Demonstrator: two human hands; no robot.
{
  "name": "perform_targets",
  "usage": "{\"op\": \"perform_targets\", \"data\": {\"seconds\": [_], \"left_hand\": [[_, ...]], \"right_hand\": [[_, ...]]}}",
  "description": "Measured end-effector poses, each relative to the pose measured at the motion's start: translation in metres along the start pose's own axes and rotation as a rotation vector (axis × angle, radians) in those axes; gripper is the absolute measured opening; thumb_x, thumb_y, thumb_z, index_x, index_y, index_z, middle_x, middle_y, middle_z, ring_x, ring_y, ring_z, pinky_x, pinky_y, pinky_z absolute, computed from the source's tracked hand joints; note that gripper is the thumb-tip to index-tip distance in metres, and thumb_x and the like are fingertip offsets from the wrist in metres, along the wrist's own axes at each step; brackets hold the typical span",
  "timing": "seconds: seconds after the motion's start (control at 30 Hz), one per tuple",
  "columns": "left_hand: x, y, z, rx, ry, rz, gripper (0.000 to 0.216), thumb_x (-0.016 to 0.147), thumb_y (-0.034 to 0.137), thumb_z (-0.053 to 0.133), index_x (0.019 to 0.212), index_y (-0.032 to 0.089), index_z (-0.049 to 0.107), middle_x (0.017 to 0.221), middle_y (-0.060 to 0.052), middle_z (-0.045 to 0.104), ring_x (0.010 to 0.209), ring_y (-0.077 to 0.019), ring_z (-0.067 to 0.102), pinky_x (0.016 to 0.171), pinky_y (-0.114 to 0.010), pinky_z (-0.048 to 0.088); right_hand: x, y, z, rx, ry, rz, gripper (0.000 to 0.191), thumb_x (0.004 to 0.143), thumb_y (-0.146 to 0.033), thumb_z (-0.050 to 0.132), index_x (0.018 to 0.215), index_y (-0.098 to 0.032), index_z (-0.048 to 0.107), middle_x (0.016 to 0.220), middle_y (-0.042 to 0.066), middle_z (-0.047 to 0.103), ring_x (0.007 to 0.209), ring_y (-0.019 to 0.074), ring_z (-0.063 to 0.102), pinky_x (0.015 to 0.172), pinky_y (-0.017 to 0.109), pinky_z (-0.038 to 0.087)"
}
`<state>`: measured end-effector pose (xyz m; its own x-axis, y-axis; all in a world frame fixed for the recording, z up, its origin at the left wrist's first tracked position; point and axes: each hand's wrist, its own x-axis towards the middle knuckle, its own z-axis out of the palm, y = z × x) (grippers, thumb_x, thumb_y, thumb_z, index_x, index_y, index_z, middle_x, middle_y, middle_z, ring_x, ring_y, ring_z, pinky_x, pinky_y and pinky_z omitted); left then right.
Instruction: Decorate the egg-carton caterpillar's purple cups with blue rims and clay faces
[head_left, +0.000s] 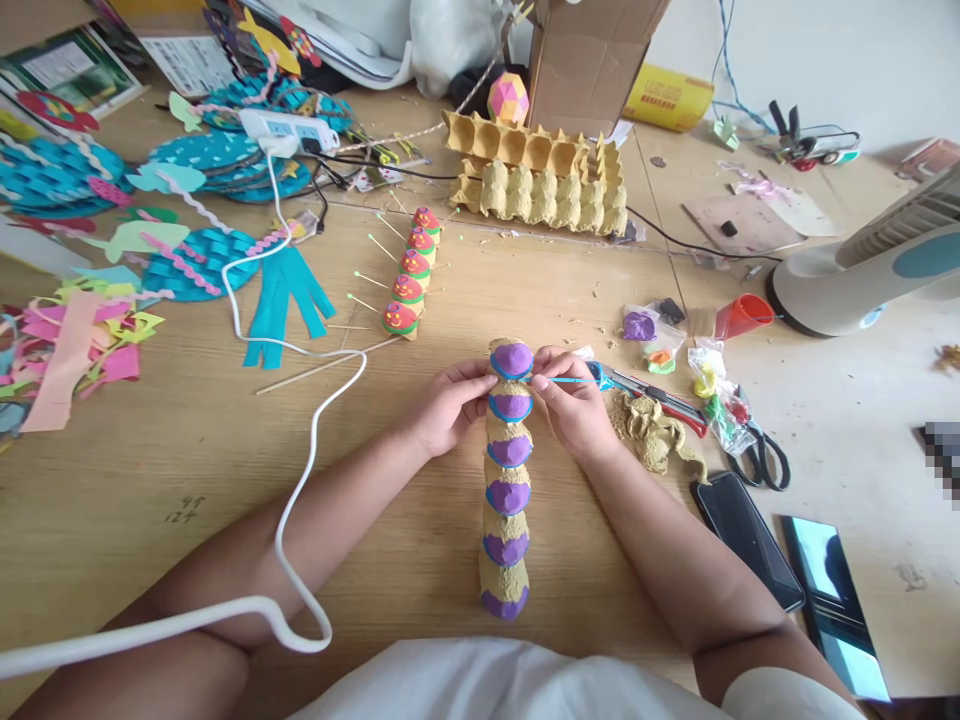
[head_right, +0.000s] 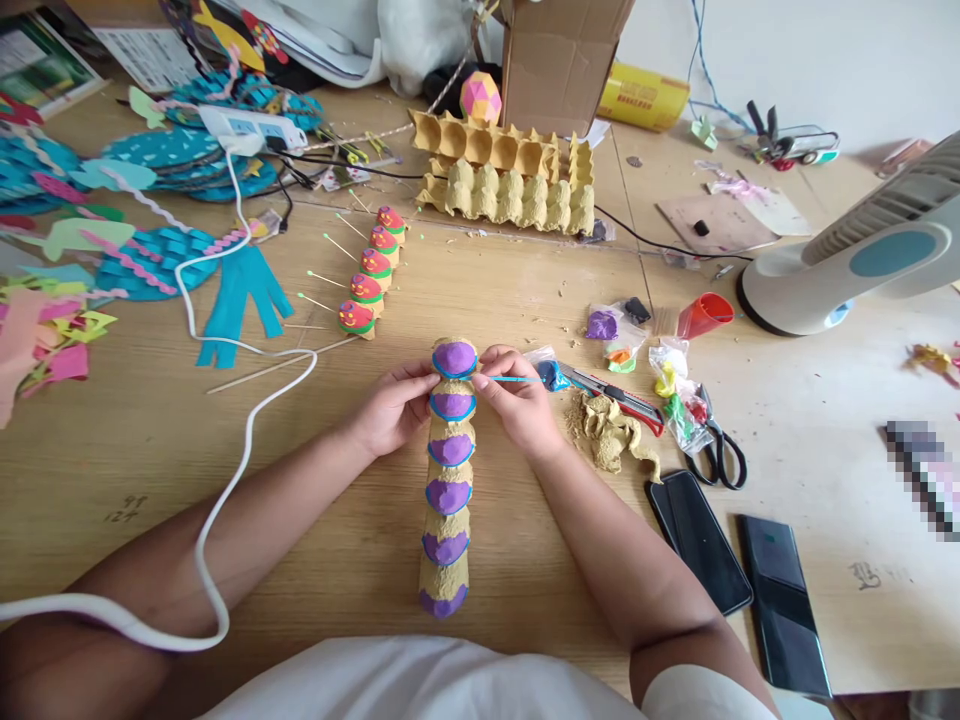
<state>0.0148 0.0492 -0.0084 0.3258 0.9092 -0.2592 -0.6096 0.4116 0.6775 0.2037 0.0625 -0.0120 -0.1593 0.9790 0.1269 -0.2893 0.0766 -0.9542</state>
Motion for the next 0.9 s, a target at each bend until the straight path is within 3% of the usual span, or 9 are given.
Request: {"op": "perform_targets", "data": {"seconds": [0.23,0.4,0.63,0.9], "left_hand": [[-0.002,0.002,0.003,0.078,0.062,0.075,0.022,0.073,0.026,0.087,0.092,0.016,0.081,0.089,-0.005,0.082,0.075,-0.0178,0.077,0.070,-0.026,0.061],[-0.003,0.004,0.004,0.143,0.056,0.059,0.029,0.069,0.030,0.090,0.093,0.014,0.082,0.088,-0.007,0.082,0.073,-0.0189,0.076,0.072,-0.029,0.061],[-0.001,0.006,0.004,0.152,0.062,0.072,0.036,0.066,0.036,0.093,0.093,0.014,0.082,0.084,-0.007,0.081,0.070,-0.0171,0.074,0.068,-0.028,0.060],[0.002,0.004,0.000,0.129,0.053,0.081,0.032,0.069,0.034,0.093,0.093,0.015,0.082,0.087,-0.007,0.082,0.076,-0.0182,0.076,0.071,-0.028,0.060]], "right_hand": [[-0.002,-0.005,-0.001,-0.173,0.051,-0.089,0.030,0.076,-0.045,0.090,0.073,-0.026,0.067,0.090,0.001,0.050,0.091,0.0190,0.050,0.088,0.035,0.045],[-0.003,-0.012,-0.001,-0.302,0.028,-0.117,0.030,0.078,-0.049,0.088,0.072,-0.026,0.070,0.089,0.002,0.050,0.093,0.0213,0.051,0.094,0.040,0.043],[0.000,-0.010,-0.001,-0.287,0.001,-0.095,0.029,0.078,-0.052,0.087,0.074,-0.027,0.072,0.092,0.002,0.052,0.100,0.0225,0.051,0.102,0.041,0.041],[0.000,-0.008,-0.005,-0.394,-0.005,-0.170,0.022,0.084,-0.048,0.083,0.080,-0.028,0.075,0.095,0.003,0.054,0.101,0.0234,0.053,0.103,0.042,0.041]]}}
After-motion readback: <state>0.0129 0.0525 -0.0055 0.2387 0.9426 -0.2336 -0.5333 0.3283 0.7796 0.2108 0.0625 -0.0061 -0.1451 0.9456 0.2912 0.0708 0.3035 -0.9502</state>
